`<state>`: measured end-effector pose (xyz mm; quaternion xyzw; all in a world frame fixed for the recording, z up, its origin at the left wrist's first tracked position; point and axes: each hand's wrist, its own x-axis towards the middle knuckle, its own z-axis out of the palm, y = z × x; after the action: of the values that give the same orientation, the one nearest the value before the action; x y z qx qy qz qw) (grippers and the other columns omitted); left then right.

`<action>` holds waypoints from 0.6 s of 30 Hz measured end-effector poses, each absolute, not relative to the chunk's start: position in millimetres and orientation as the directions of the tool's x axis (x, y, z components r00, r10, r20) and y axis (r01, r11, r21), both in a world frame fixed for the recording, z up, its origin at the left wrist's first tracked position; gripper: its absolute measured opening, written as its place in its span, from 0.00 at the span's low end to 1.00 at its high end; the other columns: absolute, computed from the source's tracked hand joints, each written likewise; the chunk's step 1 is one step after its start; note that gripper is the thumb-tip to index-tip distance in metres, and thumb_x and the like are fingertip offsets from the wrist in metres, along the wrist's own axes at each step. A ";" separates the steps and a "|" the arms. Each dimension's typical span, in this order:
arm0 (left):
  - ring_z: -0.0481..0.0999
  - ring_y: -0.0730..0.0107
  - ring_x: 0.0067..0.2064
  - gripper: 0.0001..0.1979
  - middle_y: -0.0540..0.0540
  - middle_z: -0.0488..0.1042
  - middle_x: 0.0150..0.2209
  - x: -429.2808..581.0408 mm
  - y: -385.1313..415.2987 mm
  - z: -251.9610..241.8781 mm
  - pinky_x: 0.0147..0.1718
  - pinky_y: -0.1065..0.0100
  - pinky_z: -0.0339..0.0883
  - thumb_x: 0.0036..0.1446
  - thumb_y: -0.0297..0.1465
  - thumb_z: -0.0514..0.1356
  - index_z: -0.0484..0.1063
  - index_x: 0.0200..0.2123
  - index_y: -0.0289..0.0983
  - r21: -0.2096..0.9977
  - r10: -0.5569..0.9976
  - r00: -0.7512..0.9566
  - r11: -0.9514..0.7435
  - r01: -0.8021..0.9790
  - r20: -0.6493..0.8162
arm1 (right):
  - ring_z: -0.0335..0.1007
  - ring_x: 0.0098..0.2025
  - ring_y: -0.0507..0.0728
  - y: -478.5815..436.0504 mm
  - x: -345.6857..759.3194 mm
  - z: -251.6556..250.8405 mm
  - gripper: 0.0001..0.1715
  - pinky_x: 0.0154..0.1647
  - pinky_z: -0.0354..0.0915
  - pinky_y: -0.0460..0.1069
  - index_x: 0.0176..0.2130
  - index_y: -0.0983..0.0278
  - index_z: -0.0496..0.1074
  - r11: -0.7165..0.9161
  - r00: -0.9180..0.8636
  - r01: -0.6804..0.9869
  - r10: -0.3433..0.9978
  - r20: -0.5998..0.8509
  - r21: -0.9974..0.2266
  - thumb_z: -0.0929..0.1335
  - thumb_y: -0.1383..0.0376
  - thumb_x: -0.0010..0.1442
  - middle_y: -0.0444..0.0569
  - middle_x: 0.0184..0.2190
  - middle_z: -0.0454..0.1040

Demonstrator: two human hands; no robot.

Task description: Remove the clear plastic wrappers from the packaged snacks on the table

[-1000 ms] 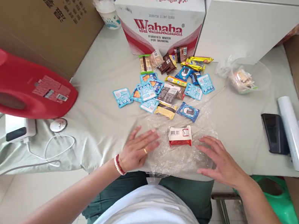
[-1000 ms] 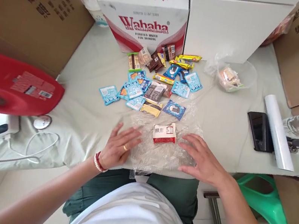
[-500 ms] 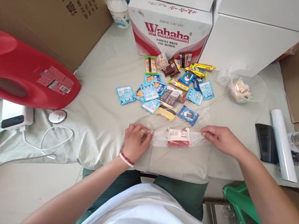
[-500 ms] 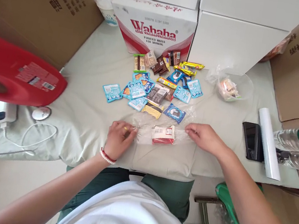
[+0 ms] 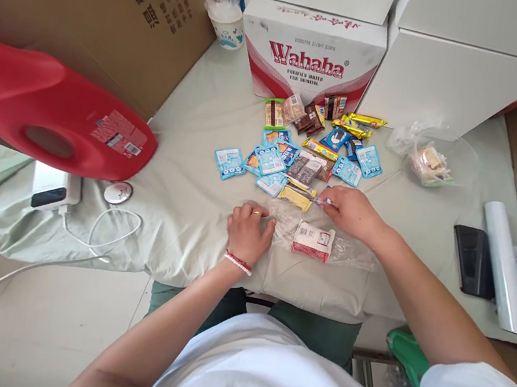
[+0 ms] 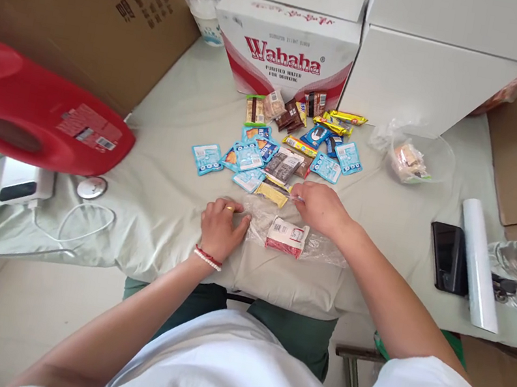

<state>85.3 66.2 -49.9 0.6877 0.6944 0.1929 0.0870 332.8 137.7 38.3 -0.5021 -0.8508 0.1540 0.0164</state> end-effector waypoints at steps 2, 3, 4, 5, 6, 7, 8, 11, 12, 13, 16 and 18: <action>0.72 0.44 0.50 0.10 0.37 0.76 0.45 84.8 67.6 -51.0 0.47 0.48 0.67 0.64 0.39 0.60 0.76 0.38 0.40 0.388 0.988 -0.039 -0.022 0.921 0.148 | 0.73 0.44 0.60 111.1 330.5 48.4 0.18 0.36 0.60 0.49 0.51 0.59 0.80 0.518 -0.557 0.820 0.820 -0.129 -0.245 0.64 0.68 0.70 0.53 0.42 0.78; 0.72 0.44 0.50 0.09 0.37 0.76 0.45 83.8 68.6 -51.8 0.46 0.48 0.67 0.64 0.39 0.60 0.76 0.37 0.40 0.392 0.988 -0.043 -0.019 0.920 0.148 | 0.73 0.44 0.60 97.2 329.3 50.9 0.18 0.35 0.59 0.49 0.53 0.57 0.80 0.551 -0.586 0.806 0.796 -0.153 -0.219 0.63 0.67 0.71 0.53 0.43 0.77; 0.72 0.45 0.50 0.09 0.37 0.76 0.45 82.4 69.7 -52.6 0.46 0.48 0.67 0.64 0.38 0.60 0.75 0.37 0.40 0.402 0.988 -0.050 -0.014 0.915 0.147 | 0.72 0.43 0.60 83.8 328.2 51.1 0.19 0.33 0.58 0.49 0.54 0.55 0.80 0.576 -0.607 0.793 0.773 -0.184 -0.197 0.63 0.66 0.72 0.54 0.43 0.76; 0.73 0.46 0.49 0.08 0.37 0.76 0.45 80.6 70.6 -52.9 0.47 0.49 0.67 0.63 0.38 0.60 0.75 0.36 0.40 0.424 0.987 -0.060 -0.008 0.906 0.147 | 0.71 0.43 0.60 71.6 327.5 49.2 0.18 0.33 0.57 0.49 0.54 0.54 0.79 0.590 -0.618 0.786 0.758 -0.211 -0.184 0.63 0.65 0.72 0.54 0.43 0.76; 0.73 0.48 0.49 0.07 0.38 0.76 0.45 78.7 71.3 -52.6 0.47 0.50 0.68 0.63 0.37 0.60 0.74 0.36 0.40 0.466 0.987 -0.072 -0.004 0.885 0.146 | 0.71 0.42 0.60 61.1 327.1 45.2 0.19 0.32 0.56 0.49 0.56 0.52 0.78 0.591 -0.618 0.786 0.753 -0.227 -0.179 0.63 0.64 0.73 0.54 0.43 0.75; 0.74 0.51 0.47 0.07 0.40 0.76 0.43 77.3 71.4 -51.3 0.46 0.53 0.69 0.62 0.36 0.60 0.73 0.36 0.40 0.530 0.986 -0.087 -0.001 0.848 0.141 | 0.70 0.42 0.60 52.4 327.2 39.9 0.20 0.32 0.56 0.49 0.58 0.51 0.77 0.582 -0.610 0.793 0.757 -0.234 -0.183 0.63 0.64 0.73 0.54 0.43 0.74; 0.75 0.55 0.44 0.06 0.42 0.76 0.41 76.7 71.0 -48.7 0.44 0.56 0.69 0.62 0.36 0.60 0.72 0.35 0.40 0.614 0.986 -0.105 0.006 0.789 0.126 | 0.70 0.42 0.60 45.6 327.5 33.9 0.21 0.33 0.56 0.49 0.60 0.49 0.75 0.561 -0.593 0.805 0.771 -0.231 -0.193 0.63 0.64 0.74 0.53 0.44 0.74; 0.72 0.68 0.33 0.07 0.49 0.73 0.32 85.8 65.5 -33.5 0.34 0.66 0.69 0.62 0.38 0.60 0.69 0.34 0.41 0.856 0.992 -0.121 0.041 0.515 0.025 | 0.69 0.41 0.60 33.8 328.1 16.4 0.25 0.35 0.58 0.49 0.65 0.45 0.71 0.476 -0.530 0.839 0.825 -0.198 -0.265 0.64 0.65 0.74 0.52 0.45 0.73; 0.72 0.70 0.31 0.08 0.51 0.73 0.30 93.2 62.5 -26.7 0.32 0.67 0.68 0.62 0.38 0.61 0.69 0.34 0.41 0.899 0.996 -0.093 0.045 0.436 -0.005 | 0.68 0.42 0.60 31.4 327.8 11.9 0.25 0.36 0.60 0.49 0.64 0.45 0.71 0.455 -0.517 0.839 0.837 -0.180 -0.299 0.64 0.65 0.73 0.51 0.46 0.73; 0.72 0.70 0.30 0.08 0.51 0.73 0.30 102.5 59.4 -20.0 0.32 0.68 0.68 0.62 0.39 0.61 0.70 0.35 0.41 0.922 0.999 -0.041 0.034 0.386 -0.020 | 0.68 0.42 0.60 29.2 327.7 8.1 0.24 0.38 0.61 0.49 0.63 0.47 0.72 0.438 -0.508 0.835 0.847 -0.157 -0.333 0.64 0.65 0.73 0.51 0.46 0.73; 0.77 0.68 0.35 0.06 0.48 0.79 0.35 134.4 50.7 -5.0 0.37 0.65 0.72 0.63 0.34 0.58 0.75 0.37 0.40 0.916 0.977 0.212 -0.106 0.386 0.024 | 0.68 0.45 0.61 20.6 331.0 0.6 0.20 0.44 0.66 0.52 0.58 0.57 0.77 0.415 -0.492 0.796 0.868 -0.071 -0.440 0.64 0.67 0.71 0.54 0.46 0.73; 0.79 0.63 0.43 0.12 0.45 0.82 0.42 150.9 46.2 -2.4 0.46 0.60 0.74 0.63 0.29 0.55 0.78 0.42 0.40 0.854 0.921 0.384 -0.254 0.454 0.070 | 0.70 0.46 0.62 12.2 339.1 -2.8 0.19 0.47 0.69 0.55 0.54 0.60 0.79 0.409 -0.487 0.730 0.874 0.005 -0.548 0.64 0.67 0.69 0.56 0.47 0.74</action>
<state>150.9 46.2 -2.4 0.7335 0.4685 0.2979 0.3921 339.1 12.2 -2.8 -0.4849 -0.8265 0.2454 0.1468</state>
